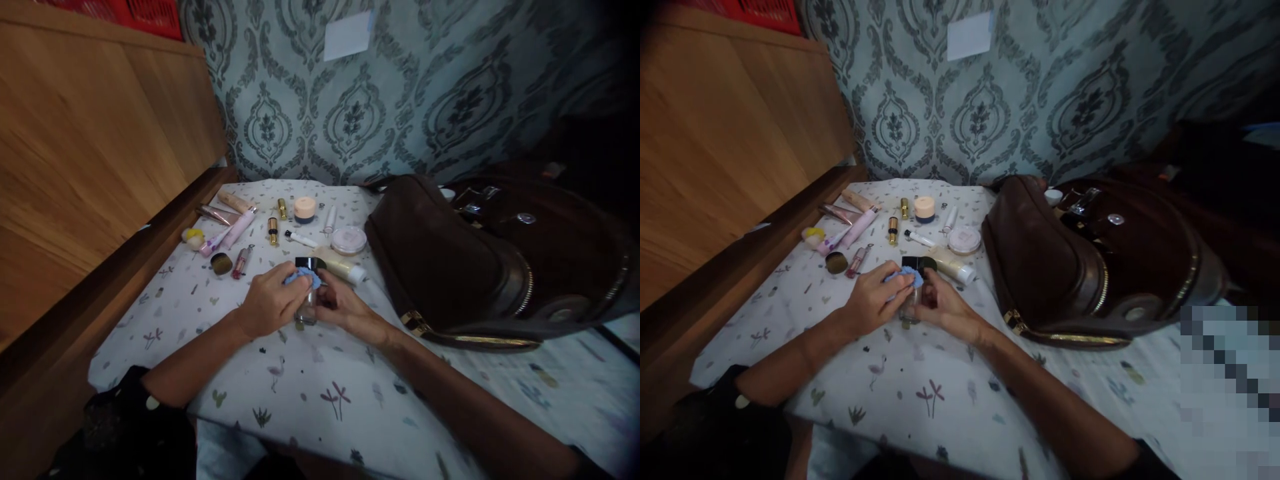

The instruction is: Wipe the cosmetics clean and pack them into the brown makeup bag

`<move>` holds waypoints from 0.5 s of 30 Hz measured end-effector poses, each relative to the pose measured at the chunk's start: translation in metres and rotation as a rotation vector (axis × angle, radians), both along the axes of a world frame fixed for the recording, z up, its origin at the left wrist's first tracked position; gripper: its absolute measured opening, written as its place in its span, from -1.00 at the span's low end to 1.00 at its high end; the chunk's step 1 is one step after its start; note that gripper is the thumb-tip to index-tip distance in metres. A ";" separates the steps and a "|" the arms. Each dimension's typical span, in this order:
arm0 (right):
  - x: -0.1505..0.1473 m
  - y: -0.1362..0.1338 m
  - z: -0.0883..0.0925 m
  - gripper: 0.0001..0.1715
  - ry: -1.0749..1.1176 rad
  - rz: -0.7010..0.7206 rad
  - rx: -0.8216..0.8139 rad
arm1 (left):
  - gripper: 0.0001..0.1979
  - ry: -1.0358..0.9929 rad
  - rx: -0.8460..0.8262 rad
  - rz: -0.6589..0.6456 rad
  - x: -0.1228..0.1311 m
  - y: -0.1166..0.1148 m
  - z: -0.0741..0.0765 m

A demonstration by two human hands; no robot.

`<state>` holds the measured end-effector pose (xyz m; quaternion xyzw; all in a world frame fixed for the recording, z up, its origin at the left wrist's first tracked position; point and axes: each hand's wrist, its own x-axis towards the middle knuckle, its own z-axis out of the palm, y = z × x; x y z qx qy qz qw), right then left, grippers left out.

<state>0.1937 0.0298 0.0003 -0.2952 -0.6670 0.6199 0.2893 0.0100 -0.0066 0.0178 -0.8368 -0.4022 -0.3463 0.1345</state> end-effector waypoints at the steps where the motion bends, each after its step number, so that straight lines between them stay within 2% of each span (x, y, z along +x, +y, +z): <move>1: 0.001 0.001 -0.001 -0.45 0.021 0.006 -0.042 | -0.80 -0.008 -0.031 -0.022 -0.001 0.000 0.001; 6: 0.004 0.007 -0.006 -0.48 0.141 -0.053 -0.124 | -0.79 0.063 -0.101 -0.128 -0.004 -0.005 0.000; 11: 0.003 0.005 0.001 -0.43 0.062 -0.062 -0.091 | -0.75 0.206 -0.136 -0.213 -0.004 -0.022 -0.009; 13: 0.002 0.004 0.003 -0.39 0.082 -0.053 -0.086 | -0.76 0.214 -0.238 -0.275 -0.009 -0.025 -0.010; 15: 0.001 0.004 0.003 -0.41 0.125 -0.053 -0.091 | -0.81 0.113 -0.420 -0.381 -0.014 -0.025 -0.006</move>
